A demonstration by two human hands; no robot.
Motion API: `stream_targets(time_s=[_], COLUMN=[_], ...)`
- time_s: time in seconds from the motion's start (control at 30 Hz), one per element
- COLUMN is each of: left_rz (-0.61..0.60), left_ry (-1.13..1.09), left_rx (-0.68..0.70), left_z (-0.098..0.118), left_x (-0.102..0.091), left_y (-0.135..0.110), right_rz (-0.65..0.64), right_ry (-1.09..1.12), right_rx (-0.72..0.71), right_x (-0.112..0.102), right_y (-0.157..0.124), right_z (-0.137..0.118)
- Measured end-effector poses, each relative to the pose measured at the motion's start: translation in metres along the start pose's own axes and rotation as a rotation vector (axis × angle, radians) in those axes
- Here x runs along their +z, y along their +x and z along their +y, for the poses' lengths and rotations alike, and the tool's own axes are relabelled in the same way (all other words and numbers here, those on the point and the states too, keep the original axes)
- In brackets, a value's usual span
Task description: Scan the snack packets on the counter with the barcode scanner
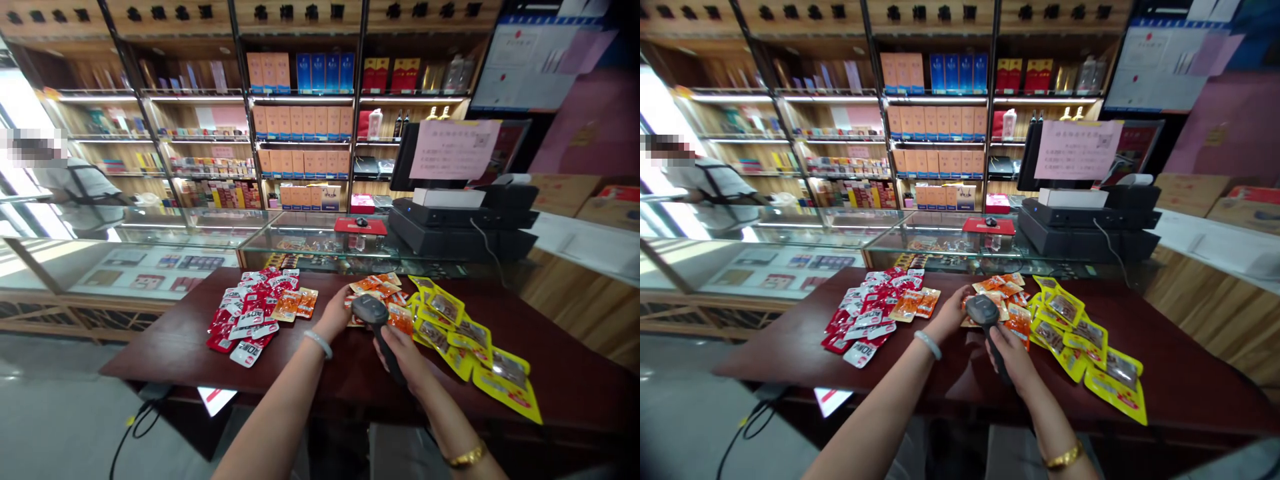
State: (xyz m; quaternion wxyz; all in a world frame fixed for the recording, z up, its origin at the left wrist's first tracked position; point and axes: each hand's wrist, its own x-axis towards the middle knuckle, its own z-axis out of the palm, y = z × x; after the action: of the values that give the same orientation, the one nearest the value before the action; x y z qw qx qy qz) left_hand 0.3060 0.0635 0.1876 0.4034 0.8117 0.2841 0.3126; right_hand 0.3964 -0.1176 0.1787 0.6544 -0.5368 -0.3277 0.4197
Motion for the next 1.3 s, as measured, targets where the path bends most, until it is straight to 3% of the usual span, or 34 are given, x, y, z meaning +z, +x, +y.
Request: stream_targets(time_s=[0.17,0.23,0.3,0.4,0.53,0.67,0.83,1.1,1.2,1.3], left_rz=[0.144,0.092,-0.004,-0.101,-0.140,-0.133,-0.097,-0.177,-0.124,0.015], left_ry=[0.609,0.818,0.937,0.972,0.873,0.799,0.916,0.982,0.952,0.914], left_rx=[-0.100,-0.113,-0.098,-0.010,0.078,-0.014,-0.219,-0.121,-0.082,-0.056], left_z=[-0.027,-0.039,-0.045,-0.044,-0.032,-0.029,-0.027,-0.018,-0.016,-0.013], left_x=[-0.053,-0.072,-0.079,-0.071,-0.059,-0.066,-0.076,-0.069,-0.065,-0.062], left_y=[-0.006,-0.015,-0.024,-0.038,-0.048,-0.047,-0.040,-0.026,-0.023,-0.022], right_rz=[-0.111,-0.138,-0.162,-0.179,-0.155,-0.110,-0.107,-0.088,-0.085,-0.060], right_ry=[-0.079,-0.100,-0.099,-0.077,-0.069,-0.072,-0.089,-0.102,-0.101,-0.081], right_rx=[0.019,0.029,0.036,0.049,0.073,0.095,0.092,0.051,0.041,0.028], right_x=[0.004,0.010,0.018,0.027,0.029,0.026,0.025,0.025,0.023,0.019], right_y=[0.005,0.008,0.012,0.016,0.017,0.017,0.018,0.014,0.013,0.013], right_z=[0.002,0.004,0.004,0.004,0.001,-0.002,-0.001,-0.002,-0.001,0.000])
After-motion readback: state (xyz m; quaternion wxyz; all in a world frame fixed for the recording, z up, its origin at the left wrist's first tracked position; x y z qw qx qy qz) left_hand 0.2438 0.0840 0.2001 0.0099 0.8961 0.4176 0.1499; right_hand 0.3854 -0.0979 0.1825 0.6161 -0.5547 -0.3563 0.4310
